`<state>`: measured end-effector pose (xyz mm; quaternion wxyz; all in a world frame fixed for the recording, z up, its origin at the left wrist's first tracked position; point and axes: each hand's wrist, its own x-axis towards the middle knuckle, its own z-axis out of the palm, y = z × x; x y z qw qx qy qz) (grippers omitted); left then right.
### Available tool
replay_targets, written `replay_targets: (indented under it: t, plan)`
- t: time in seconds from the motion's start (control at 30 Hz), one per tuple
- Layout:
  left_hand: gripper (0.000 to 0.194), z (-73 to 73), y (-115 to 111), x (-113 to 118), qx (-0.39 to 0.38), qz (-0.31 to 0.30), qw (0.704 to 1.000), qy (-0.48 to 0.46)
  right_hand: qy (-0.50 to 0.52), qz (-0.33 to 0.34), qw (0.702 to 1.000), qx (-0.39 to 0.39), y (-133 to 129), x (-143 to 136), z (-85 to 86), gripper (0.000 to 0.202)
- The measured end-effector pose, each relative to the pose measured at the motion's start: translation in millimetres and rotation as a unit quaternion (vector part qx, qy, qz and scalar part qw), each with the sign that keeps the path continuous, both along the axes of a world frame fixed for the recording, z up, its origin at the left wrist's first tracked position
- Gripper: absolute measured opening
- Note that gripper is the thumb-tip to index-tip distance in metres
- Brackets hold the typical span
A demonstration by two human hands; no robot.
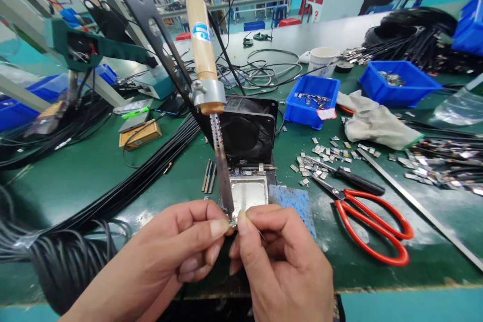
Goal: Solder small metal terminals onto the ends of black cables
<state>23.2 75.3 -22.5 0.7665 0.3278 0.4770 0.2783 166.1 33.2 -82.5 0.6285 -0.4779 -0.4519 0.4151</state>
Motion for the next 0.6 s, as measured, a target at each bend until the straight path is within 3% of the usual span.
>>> replay_targets:
  t: [0.3,0.5,0.6]
  plan:
    - [0.023,2.5,-3.1,-1.3,-0.001,0.009,1.000,0.014,0.001,0.009,1.000,-0.021,3.8,-1.1,2.3,0.009]
    - [0.024,2.2,-4.5,0.2,-0.006,0.016,1.000,0.013,0.025,-0.048,0.996,-0.064,-0.2,-7.5,5.6,0.012]
    - [0.024,1.0,-4.1,0.5,-0.007,0.016,1.000,0.011,0.004,-0.019,0.999,-0.043,-0.6,-3.7,2.8,0.010]
